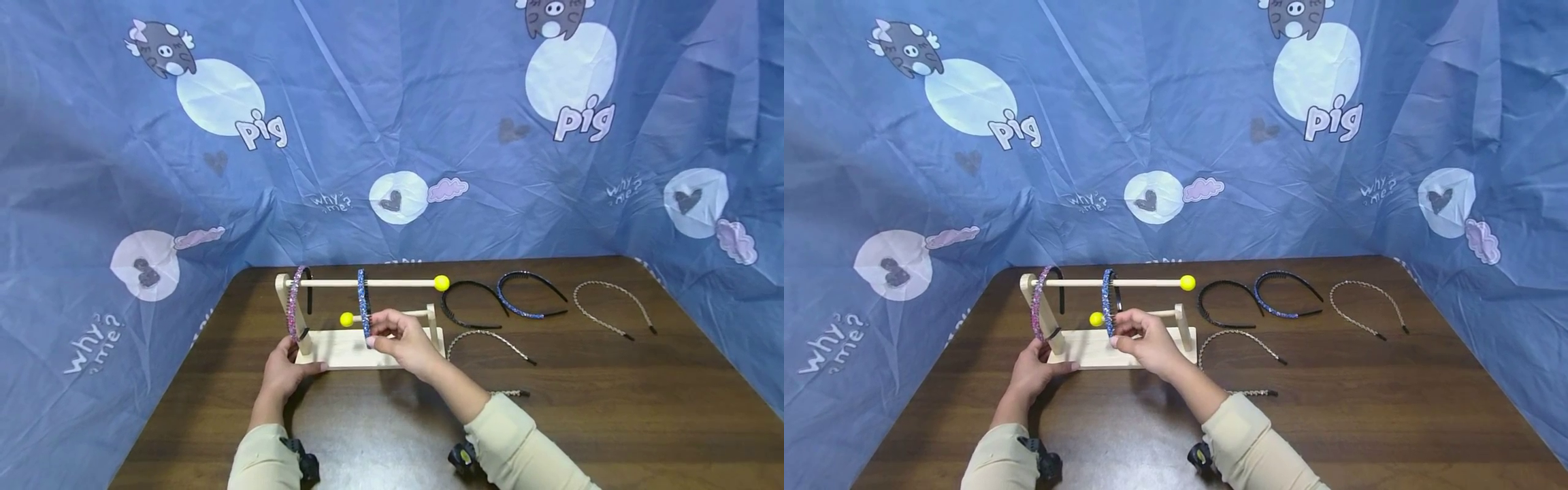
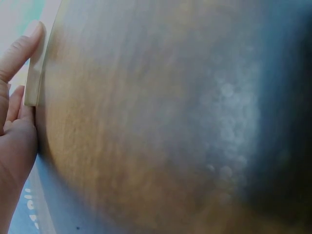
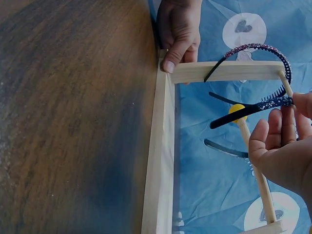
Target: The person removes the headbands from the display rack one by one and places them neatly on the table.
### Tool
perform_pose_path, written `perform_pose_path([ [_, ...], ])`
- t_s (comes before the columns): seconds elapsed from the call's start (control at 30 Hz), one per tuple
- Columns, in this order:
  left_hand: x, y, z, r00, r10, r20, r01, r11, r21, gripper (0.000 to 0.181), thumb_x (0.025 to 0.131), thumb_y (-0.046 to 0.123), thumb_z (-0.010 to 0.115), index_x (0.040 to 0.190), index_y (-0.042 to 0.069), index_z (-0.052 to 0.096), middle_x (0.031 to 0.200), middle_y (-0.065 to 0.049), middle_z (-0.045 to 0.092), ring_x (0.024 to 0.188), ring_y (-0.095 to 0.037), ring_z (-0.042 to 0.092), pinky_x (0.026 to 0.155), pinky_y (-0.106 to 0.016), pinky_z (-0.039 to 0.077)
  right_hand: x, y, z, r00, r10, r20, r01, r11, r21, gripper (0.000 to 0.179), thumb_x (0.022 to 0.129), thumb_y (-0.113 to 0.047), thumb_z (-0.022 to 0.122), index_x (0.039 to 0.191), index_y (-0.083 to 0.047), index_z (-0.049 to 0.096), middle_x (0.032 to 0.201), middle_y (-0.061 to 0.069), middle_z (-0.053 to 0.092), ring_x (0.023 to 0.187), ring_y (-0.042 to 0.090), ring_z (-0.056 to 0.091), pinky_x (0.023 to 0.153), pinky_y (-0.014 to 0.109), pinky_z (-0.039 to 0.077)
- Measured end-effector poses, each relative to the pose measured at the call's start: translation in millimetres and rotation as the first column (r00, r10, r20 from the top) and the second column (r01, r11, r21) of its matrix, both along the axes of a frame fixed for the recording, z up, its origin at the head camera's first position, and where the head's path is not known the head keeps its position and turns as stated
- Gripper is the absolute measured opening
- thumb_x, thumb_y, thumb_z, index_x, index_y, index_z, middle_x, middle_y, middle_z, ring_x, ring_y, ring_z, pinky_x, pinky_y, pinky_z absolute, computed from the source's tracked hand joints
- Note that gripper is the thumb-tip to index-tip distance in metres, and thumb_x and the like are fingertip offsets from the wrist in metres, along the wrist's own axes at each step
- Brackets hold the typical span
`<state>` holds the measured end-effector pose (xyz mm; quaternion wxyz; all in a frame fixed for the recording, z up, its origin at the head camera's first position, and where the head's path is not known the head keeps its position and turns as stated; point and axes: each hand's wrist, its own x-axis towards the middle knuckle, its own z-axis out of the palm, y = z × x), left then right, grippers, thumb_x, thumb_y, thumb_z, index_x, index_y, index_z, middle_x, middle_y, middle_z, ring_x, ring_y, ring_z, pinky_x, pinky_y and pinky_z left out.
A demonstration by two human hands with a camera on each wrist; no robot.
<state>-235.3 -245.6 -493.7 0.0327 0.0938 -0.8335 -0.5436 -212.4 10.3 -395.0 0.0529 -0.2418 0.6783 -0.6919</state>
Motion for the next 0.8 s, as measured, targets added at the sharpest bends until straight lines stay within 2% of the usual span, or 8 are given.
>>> perform_pose_path([
  [0.13, 0.4, -0.3, -0.1, 1.0, 0.002, -0.002, -0.002, 1.0, 0.003, 0.077, 0.061, 0.004, 0.085, 0.127, -0.001, 0.046, 0.129, -0.022, 0.049, 0.12, -0.032, 0.044, 0.103, -0.042, 0.031, -0.3, -0.5, 0.7, 1.0, -0.014, 0.004, 0.014, 1.0, -0.008, 0.023, 0.079, 0.014, 0.058, 0.101, 0.015, 0.054, 0.084, 0.018, 0.062, 0.077, 0.016, 0.053, 0.067, 0.021, 0.044],
  [0.4, -0.1, -2.9, -1.0, 1.0, 0.005, -0.012, -0.005, 1.0, 0.004, 0.076, 0.061, 0.003, 0.085, 0.126, -0.002, 0.046, 0.127, -0.023, 0.05, 0.118, -0.033, 0.046, 0.101, -0.043, 0.032, -18.5, 0.0, -20.1, 0.999, -0.043, -0.014, 0.042, 0.998, -0.037, 0.025, 0.079, 0.012, 0.062, 0.104, 0.013, 0.056, 0.086, 0.016, 0.063, 0.078, 0.016, 0.055, 0.066, 0.022, 0.046],
  [0.8, -0.1, -0.4, -2.6, 0.999, -0.005, -0.035, 0.005, 1.0, 0.003, 0.076, 0.06, 0.001, 0.085, 0.126, -0.003, 0.047, 0.125, -0.023, 0.051, 0.116, -0.034, 0.047, 0.099, -0.043, 0.035, -20.1, 16.0, -5.6, 0.989, -0.115, -0.093, 0.103, 0.988, -0.116, 0.023, 0.08, 0.009, 0.063, 0.103, 0.012, 0.057, 0.084, 0.012, 0.063, 0.072, 0.012, 0.056, 0.061, 0.021, 0.043],
])
